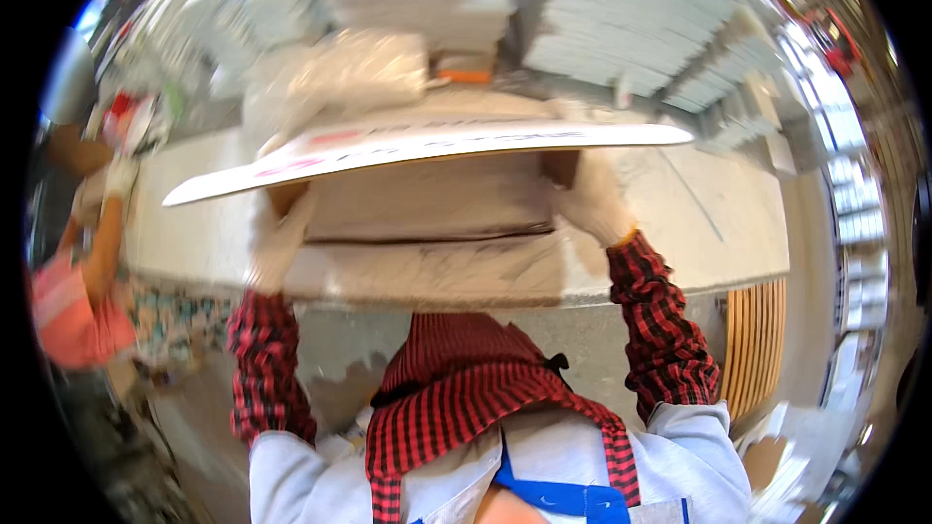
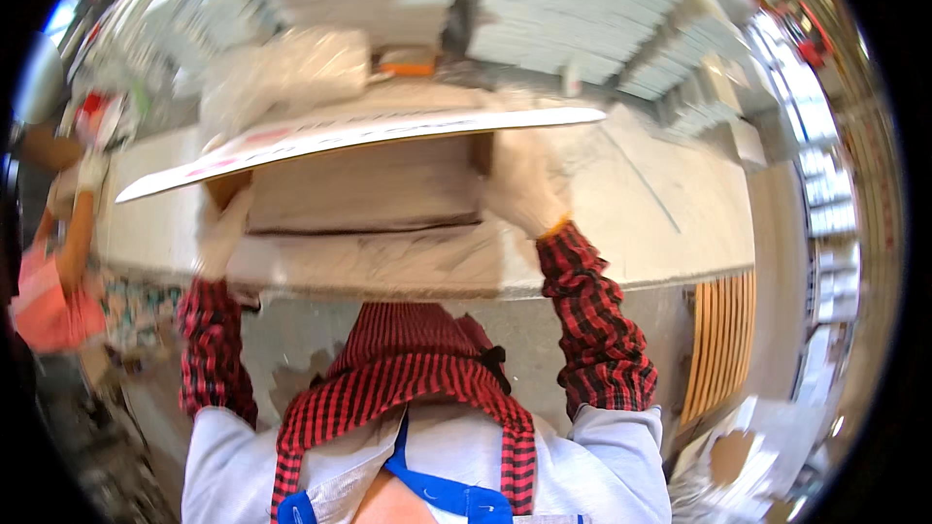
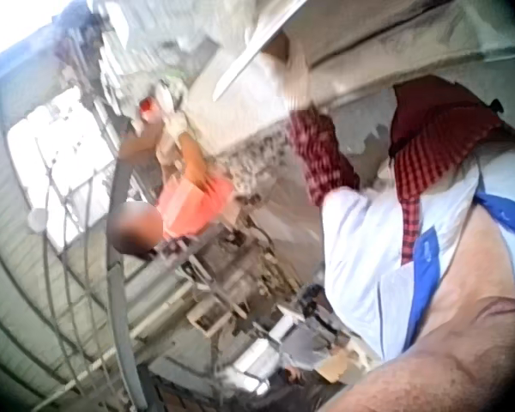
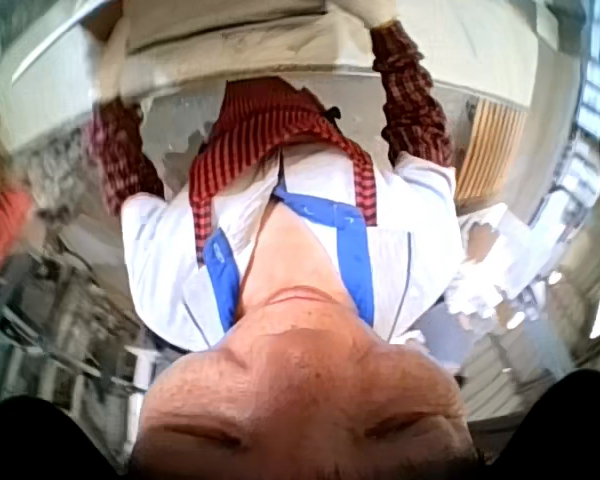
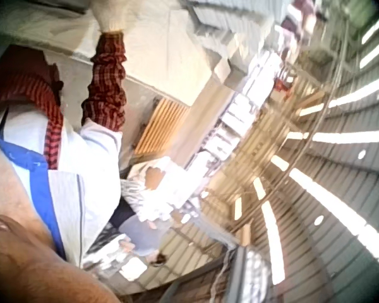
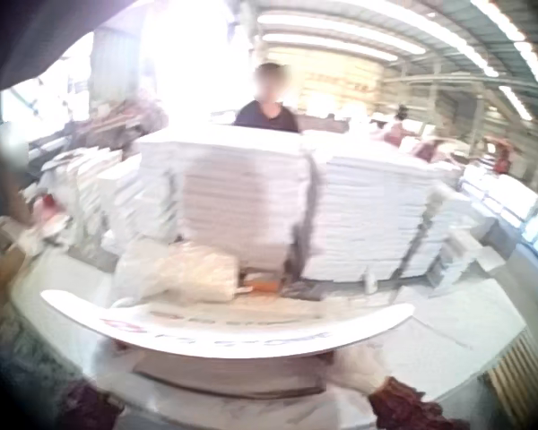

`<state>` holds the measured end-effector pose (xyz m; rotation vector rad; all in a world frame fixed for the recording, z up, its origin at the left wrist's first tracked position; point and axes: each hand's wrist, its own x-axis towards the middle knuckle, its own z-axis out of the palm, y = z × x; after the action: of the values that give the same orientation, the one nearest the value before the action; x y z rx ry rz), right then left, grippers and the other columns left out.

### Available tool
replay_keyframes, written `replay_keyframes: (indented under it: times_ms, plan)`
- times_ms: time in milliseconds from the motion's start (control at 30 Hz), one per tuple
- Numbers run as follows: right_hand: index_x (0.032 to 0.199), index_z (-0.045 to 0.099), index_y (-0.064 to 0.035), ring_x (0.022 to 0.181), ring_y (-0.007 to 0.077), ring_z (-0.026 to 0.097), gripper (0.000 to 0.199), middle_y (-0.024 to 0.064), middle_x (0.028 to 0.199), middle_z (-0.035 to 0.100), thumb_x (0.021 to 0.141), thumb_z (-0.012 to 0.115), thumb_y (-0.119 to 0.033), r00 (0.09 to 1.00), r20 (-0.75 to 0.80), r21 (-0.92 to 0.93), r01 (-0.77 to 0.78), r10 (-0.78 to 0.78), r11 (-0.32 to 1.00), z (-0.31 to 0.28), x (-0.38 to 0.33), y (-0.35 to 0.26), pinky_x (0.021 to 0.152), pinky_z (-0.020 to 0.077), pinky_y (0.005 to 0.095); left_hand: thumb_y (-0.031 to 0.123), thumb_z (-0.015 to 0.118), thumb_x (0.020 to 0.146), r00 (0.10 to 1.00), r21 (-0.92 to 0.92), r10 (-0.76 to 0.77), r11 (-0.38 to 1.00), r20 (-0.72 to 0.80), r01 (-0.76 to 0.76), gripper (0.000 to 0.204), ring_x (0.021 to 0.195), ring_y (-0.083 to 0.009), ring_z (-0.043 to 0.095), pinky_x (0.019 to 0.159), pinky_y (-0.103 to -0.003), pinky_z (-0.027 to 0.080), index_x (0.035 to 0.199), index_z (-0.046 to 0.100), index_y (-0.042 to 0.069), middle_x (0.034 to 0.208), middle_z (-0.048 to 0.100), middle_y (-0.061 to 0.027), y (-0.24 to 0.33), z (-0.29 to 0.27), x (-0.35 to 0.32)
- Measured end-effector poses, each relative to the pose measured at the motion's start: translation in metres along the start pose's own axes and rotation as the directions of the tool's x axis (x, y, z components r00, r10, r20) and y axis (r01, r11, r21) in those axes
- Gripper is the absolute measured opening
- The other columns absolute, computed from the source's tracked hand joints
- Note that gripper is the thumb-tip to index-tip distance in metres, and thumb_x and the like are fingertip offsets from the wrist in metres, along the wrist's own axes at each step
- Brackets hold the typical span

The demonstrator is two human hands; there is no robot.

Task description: The person wraps flat rectangular items in plastic film, folds them, and places them into cardboard boxes. They repeat this process with multiple items, stacking wrapped units and closing the boxes. Other workers are visible nearby handling similar materials.

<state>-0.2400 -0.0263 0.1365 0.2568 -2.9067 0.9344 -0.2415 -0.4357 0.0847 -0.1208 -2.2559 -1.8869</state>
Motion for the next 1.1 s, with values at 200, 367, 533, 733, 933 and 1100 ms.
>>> replay_keyframes:
  times_ms: [200,367,533,733,933,1100]
  plan:
    - [0.149,0.049,0.0011,0.125,0.0304,0.061,0.088,0.0204,0.13,0.062,0.076,0.091,-0.023,0.976,-0.122,0.436,0.217,-0.181,0.874,-0.012,-0.004,-0.011,0.108,0.0495,0.0396,0.002,0.062,0.098,0.976,0.167,0.216,0.962,0.031,-0.218,0.055,0.138,-0.0281,0.055,0.115,-0.039,0.045,0.151,0.047,0.006,0.146,0.059,-0.0159,-0.024,0.01,0.01]
    - [0.124,0.06,-0.0068,0.109,0.0344,0.066,0.052,0.0133,0.122,0.065,0.08,0.084,-0.019,0.804,-0.394,0.343,0.578,-0.445,0.74,0.041,-0.005,0.024,0.09,0.0557,0.0399,0.004,0.061,0.1,0.957,0.198,0.289,0.938,0.005,-0.285,0.049,0.14,-0.0301,0.053,0.116,-0.041,0.044,0.147,0.047,0.006,0.149,0.054,-0.0162,-0.045,0.018,-0.005]
    - [0.119,0.062,-0.0071,0.109,0.0354,0.065,0.042,0.0126,0.121,0.065,0.083,0.078,-0.023,0.824,-0.315,0.211,0.544,-0.47,0.812,0.05,-0.019,0.06,0.091,0.0551,0.0414,0.006,0.06,0.101,0.947,0.103,0.311,0.943,0.081,-0.318,0.044,0.142,-0.0321,0.05,0.117,-0.044,0.043,0.143,0.048,0.007,0.153,0.05,-0.0165,-0.056,0.041,-0.017]
    - [0.13,0.062,-0.0063,0.136,0.035,0.057,0.044,0.0204,0.147,0.058,0.09,0.075,-0.018,0.828,-0.241,0.382,0.56,-0.506,0.735,0.079,-0.058,0.078,0.108,0.0505,0.0434,0.008,0.059,0.103,0.95,-0.037,0.3,0.954,0.089,-0.297,0.037,0.145,-0.0345,0.047,0.118,-0.046,0.042,0.139,0.048,0.007,0.157,0.044,-0.0168,-0.059,0.014,-0.049]
    - [0.139,0.062,-0.0106,0.146,0.0404,0.048,0.045,0.0181,0.155,0.054,0.095,0.068,-0.018,0.802,-0.014,0.17,0.591,-0.598,0.789,0.05,-0.042,0.088,0.115,0.0446,0.0518,0.011,0.057,0.105,0.943,-0.328,0.317,0.905,0.099,-0.27,0.03,0.147,-0.0369,0.044,0.119,-0.049,0.041,0.134,0.048,0.008,0.162,0.039,-0.0172,-0.069,0.0,-0.056]
    - [0.139,0.065,-0.0099,0.143,0.0419,0.051,0.042,0.0164,0.147,0.063,0.098,0.064,-0.018,0.693,0.296,-0.255,0.721,-0.657,0.645,-0.072,0.014,0.039,0.117,0.0415,0.0546,0.012,0.056,0.107,0.93,-0.527,0.341,0.821,0.139,-0.222,0.025,0.149,-0.0389,0.042,0.12,-0.052,0.041,0.13,0.048,0.008,0.165,0.034,-0.0174,-0.077,-0.003,-0.053]
